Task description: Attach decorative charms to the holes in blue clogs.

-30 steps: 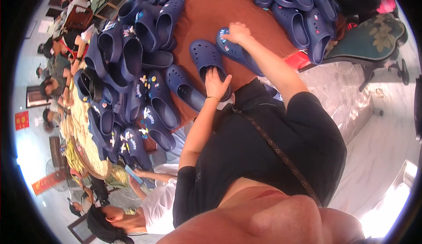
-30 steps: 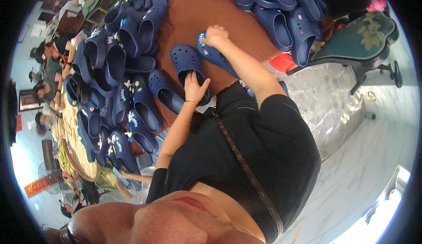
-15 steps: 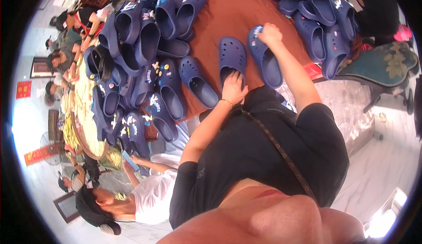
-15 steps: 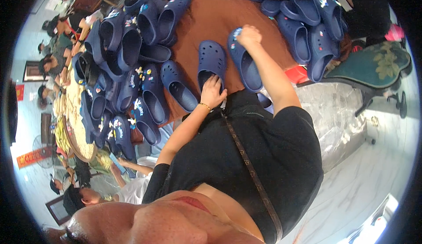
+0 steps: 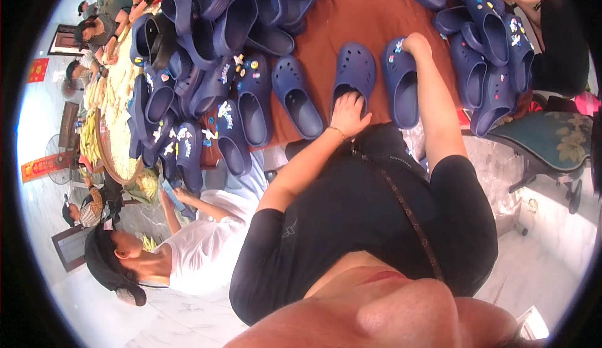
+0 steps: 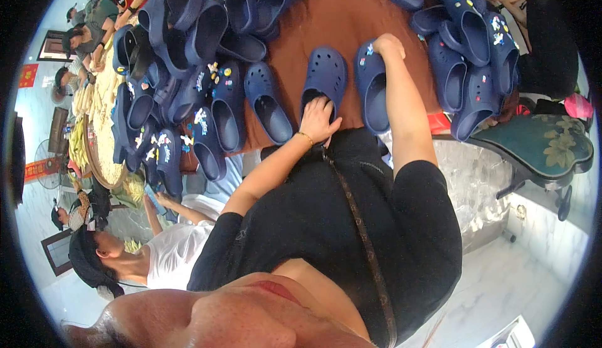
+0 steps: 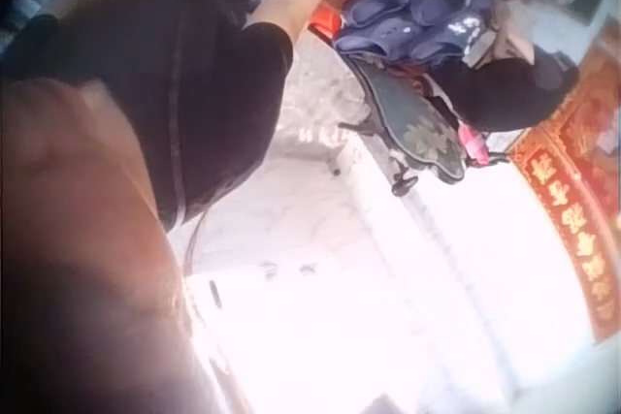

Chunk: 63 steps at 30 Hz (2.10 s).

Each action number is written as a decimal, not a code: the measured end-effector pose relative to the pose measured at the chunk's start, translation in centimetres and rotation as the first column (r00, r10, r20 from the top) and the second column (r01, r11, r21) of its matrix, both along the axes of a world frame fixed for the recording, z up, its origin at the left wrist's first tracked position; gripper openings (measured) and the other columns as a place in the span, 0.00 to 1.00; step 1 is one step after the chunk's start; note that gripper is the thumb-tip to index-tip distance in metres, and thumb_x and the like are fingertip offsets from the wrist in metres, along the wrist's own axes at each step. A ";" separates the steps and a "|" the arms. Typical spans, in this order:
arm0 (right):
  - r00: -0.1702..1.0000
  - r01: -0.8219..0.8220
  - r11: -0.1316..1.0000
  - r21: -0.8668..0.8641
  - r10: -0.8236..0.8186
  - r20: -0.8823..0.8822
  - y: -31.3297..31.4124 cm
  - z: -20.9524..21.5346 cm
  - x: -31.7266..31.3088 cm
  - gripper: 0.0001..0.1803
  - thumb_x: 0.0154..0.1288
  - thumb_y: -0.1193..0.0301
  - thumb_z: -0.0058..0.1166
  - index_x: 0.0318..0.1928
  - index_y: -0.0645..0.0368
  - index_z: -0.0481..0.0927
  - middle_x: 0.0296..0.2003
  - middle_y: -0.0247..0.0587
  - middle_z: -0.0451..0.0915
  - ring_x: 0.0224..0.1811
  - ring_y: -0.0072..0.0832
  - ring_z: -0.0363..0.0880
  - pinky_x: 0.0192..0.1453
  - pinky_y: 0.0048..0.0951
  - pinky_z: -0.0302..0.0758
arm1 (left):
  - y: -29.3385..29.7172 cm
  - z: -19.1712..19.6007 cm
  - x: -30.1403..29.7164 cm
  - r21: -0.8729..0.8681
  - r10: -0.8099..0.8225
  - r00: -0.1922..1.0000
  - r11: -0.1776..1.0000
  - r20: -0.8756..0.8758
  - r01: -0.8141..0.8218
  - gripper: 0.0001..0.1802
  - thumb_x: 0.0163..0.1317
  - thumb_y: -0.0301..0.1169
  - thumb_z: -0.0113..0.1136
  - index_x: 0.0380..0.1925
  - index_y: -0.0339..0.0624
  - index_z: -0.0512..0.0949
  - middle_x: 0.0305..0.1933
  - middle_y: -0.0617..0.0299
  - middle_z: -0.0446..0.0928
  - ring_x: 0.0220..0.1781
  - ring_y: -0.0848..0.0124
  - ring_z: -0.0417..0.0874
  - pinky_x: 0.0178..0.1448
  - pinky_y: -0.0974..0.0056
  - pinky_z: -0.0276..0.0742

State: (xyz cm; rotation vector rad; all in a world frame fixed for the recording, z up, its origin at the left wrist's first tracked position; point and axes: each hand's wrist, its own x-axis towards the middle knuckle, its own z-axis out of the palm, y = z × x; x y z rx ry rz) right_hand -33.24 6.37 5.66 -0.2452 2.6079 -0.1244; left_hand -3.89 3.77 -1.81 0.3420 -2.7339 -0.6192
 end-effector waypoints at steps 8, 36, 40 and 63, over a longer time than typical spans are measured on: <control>0.994 0.006 0.998 -0.061 -0.013 -0.109 -1.1 -1.7 -0.1 0.18 0.57 0.69 0.48 0.49 0.57 0.76 0.53 0.43 0.73 0.56 0.38 0.71 0.55 0.36 0.71 | -0.1 0.1 -0.5 -0.014 -0.009 1.000 1.000 0.001 0.009 0.27 0.48 0.44 0.56 0.42 0.34 0.72 0.50 0.46 0.68 0.53 0.52 0.67 0.56 0.52 0.61; 0.801 -0.371 0.643 -0.670 0.586 0.119 2.3 -4.6 10.0 0.14 0.42 0.72 0.63 0.31 0.63 0.76 0.29 0.43 0.79 0.34 0.34 0.78 0.38 0.32 0.73 | -0.1 -1.0 -0.8 0.015 -0.058 0.998 0.998 0.034 0.058 0.30 0.57 0.49 0.46 0.42 0.28 0.71 0.53 0.42 0.67 0.59 0.51 0.63 0.62 0.51 0.53; 0.740 -0.557 0.614 -0.560 0.672 0.000 1.0 -3.7 9.9 0.15 0.41 0.71 0.64 0.30 0.63 0.76 0.30 0.45 0.79 0.34 0.36 0.78 0.38 0.32 0.73 | -0.2 0.0 -1.1 0.069 -0.100 0.983 0.993 0.151 0.091 0.30 0.57 0.50 0.46 0.42 0.28 0.72 0.53 0.42 0.67 0.59 0.51 0.63 0.62 0.51 0.53; 0.740 -0.385 0.923 0.010 0.315 -0.594 1.0 -2.0 4.7 0.17 0.58 0.68 0.44 0.45 0.62 0.75 0.48 0.51 0.72 0.53 0.43 0.69 0.48 0.42 0.71 | 0.1 -0.9 -0.9 0.050 -0.032 0.998 0.998 0.046 0.030 0.30 0.57 0.49 0.46 0.45 0.29 0.70 0.55 0.43 0.66 0.61 0.51 0.61 0.63 0.51 0.53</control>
